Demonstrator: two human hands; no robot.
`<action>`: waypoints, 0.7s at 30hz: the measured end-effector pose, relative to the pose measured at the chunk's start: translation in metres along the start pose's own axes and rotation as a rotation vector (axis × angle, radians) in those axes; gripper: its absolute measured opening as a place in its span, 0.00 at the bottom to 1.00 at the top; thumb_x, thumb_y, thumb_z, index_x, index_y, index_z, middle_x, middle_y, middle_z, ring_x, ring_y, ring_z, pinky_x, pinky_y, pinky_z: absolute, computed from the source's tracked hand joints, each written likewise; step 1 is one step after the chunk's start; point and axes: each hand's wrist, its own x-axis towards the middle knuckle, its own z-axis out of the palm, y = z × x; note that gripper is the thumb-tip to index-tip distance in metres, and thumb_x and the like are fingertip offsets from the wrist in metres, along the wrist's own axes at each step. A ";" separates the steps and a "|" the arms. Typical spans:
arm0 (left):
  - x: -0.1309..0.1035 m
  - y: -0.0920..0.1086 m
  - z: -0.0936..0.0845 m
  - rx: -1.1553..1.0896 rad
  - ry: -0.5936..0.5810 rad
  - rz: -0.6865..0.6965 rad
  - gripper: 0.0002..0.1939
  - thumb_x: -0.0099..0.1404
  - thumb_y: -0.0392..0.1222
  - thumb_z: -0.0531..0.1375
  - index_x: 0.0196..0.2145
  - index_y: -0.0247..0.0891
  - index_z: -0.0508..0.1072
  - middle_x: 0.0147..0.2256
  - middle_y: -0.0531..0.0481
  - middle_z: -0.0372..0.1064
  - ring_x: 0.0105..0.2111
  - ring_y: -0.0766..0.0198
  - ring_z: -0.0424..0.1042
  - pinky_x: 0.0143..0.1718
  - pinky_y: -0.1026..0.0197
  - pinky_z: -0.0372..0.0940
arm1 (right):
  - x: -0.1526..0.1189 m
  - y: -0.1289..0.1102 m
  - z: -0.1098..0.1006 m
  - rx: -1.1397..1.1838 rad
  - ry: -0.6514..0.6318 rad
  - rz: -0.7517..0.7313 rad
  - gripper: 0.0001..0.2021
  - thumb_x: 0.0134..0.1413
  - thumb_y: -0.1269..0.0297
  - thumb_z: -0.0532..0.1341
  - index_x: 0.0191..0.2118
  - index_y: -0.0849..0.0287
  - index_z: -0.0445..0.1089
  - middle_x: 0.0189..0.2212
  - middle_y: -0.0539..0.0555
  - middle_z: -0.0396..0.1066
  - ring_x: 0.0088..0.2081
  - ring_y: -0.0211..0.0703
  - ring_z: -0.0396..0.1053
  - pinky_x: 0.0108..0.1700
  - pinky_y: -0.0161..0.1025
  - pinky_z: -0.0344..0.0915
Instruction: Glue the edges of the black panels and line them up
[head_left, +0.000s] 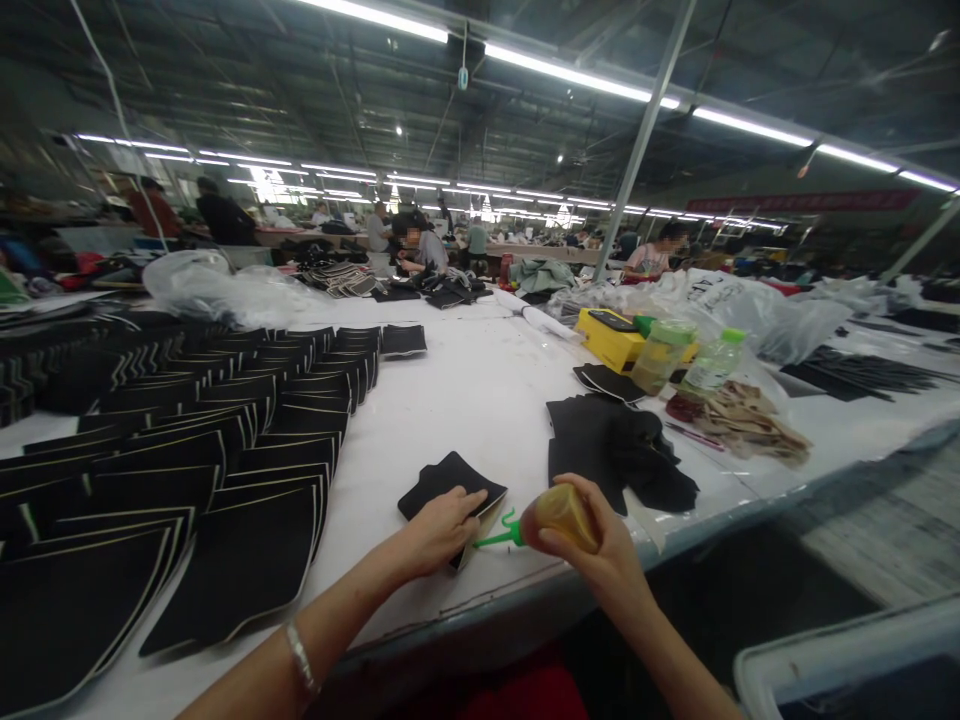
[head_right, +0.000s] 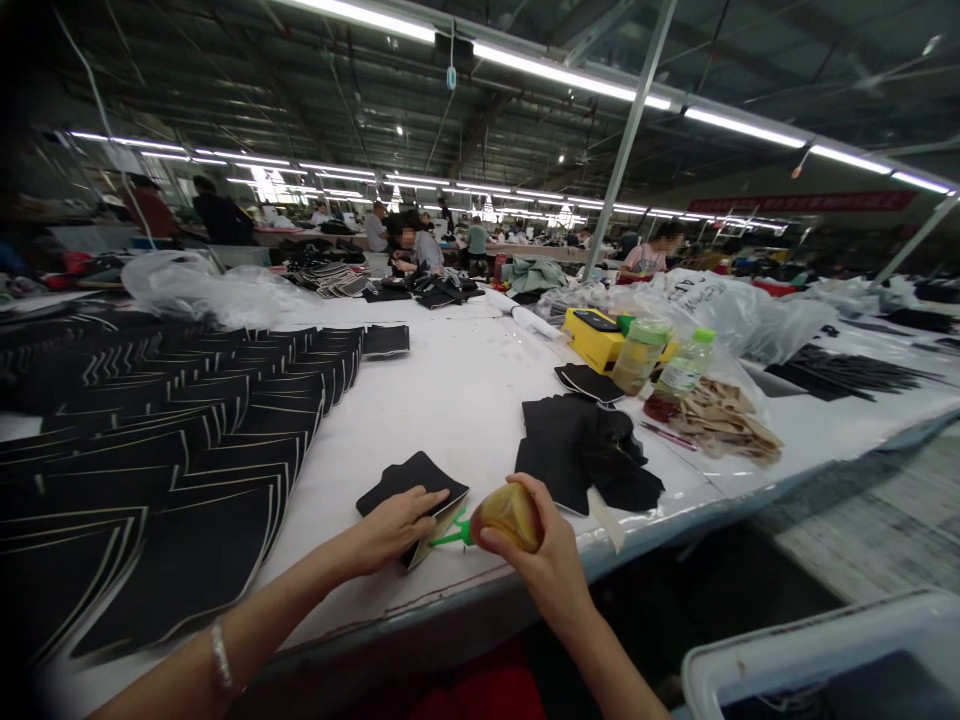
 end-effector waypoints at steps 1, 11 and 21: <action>0.000 0.000 0.000 0.001 0.001 0.006 0.27 0.65 0.37 0.46 0.62 0.36 0.59 0.47 0.44 0.65 0.47 0.59 0.66 0.51 0.61 0.59 | -0.001 0.000 0.000 0.010 -0.015 -0.008 0.27 0.45 0.53 0.69 0.50 0.54 0.65 0.42 0.53 0.69 0.41 0.51 0.68 0.42 0.40 0.64; -0.001 0.000 0.000 -0.012 0.005 0.012 0.27 0.66 0.38 0.46 0.62 0.34 0.59 0.47 0.42 0.65 0.47 0.58 0.66 0.51 0.60 0.59 | -0.006 0.003 0.002 0.009 -0.015 -0.023 0.27 0.46 0.53 0.69 0.51 0.53 0.64 0.43 0.51 0.68 0.42 0.49 0.67 0.44 0.40 0.63; -0.001 -0.004 0.002 -0.051 0.016 0.033 0.27 0.67 0.38 0.45 0.62 0.35 0.59 0.47 0.42 0.65 0.48 0.57 0.66 0.52 0.58 0.59 | 0.010 0.009 -0.012 -0.131 0.085 -0.083 0.26 0.48 0.54 0.69 0.52 0.53 0.62 0.44 0.52 0.66 0.43 0.50 0.66 0.47 0.42 0.61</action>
